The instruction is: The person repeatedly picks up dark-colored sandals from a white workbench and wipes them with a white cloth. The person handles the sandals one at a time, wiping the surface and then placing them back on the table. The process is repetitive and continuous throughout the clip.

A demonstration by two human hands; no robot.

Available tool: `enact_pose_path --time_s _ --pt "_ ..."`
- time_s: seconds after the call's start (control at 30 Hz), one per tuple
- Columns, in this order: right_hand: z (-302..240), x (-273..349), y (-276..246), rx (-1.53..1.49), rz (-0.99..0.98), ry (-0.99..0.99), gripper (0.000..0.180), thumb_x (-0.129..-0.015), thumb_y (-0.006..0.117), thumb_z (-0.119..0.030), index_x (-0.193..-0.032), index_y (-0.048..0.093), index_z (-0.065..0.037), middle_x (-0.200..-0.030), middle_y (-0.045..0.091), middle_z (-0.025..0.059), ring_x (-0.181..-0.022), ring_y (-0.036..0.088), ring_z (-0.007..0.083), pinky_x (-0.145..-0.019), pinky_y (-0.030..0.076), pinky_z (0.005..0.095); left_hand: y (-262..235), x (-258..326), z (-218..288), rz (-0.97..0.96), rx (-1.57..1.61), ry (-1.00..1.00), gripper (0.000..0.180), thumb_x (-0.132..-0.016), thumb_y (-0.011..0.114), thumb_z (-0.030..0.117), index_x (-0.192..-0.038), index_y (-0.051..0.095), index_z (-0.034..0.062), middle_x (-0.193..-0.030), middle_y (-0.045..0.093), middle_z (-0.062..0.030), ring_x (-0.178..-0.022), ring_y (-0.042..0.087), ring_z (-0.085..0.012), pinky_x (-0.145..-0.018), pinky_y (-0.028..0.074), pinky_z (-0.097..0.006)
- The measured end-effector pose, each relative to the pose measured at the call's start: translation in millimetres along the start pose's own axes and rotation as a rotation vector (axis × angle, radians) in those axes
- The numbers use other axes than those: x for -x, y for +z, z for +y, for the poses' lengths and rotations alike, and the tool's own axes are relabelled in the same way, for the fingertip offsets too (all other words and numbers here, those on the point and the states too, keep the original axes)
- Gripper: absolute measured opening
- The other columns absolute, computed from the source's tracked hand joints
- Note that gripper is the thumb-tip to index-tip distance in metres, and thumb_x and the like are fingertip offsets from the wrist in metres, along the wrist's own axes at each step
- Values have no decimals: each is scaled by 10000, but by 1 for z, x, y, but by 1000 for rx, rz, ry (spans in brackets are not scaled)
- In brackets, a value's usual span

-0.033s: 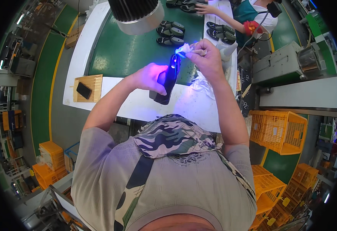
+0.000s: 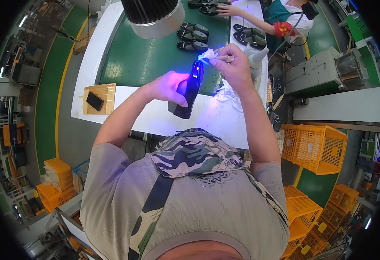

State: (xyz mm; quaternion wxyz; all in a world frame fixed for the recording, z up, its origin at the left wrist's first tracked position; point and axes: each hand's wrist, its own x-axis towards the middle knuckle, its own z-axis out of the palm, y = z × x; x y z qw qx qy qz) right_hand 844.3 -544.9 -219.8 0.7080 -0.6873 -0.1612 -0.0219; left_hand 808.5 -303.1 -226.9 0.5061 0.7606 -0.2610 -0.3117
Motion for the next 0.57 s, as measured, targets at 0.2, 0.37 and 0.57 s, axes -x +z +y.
enact_pose_path --time_s 0.2,0.37,0.57 --pt "1 1 -2 68 -50 -57 229 -732 735 -11 -778 513 -39 -894 633 90 -856 587 133 -776 474 283 8 0 6 -24 275 -64 681 -589 822 171 -1197 558 16 -986 632 -17 -878 562 -102 -842 465 -271" --pt "4 7 -2 65 -94 -66 234 -732 733 -10 -775 505 -40 -893 632 100 -871 593 145 -788 475 296 19 1 1 41 555 -91 704 -626 801 227 -1230 524 -5 -1029 631 -47 -914 595 -134 -880 475 -284" --pt "14 21 -7 -14 -187 -23 217 -757 724 -15 -775 510 -48 -900 632 106 -899 601 171 -798 480 313 31 0 -4 69 822 -65 588 -724 762 239 -1214 532 12 -1054 627 -60 -959 610 -149 -945 459 -303"
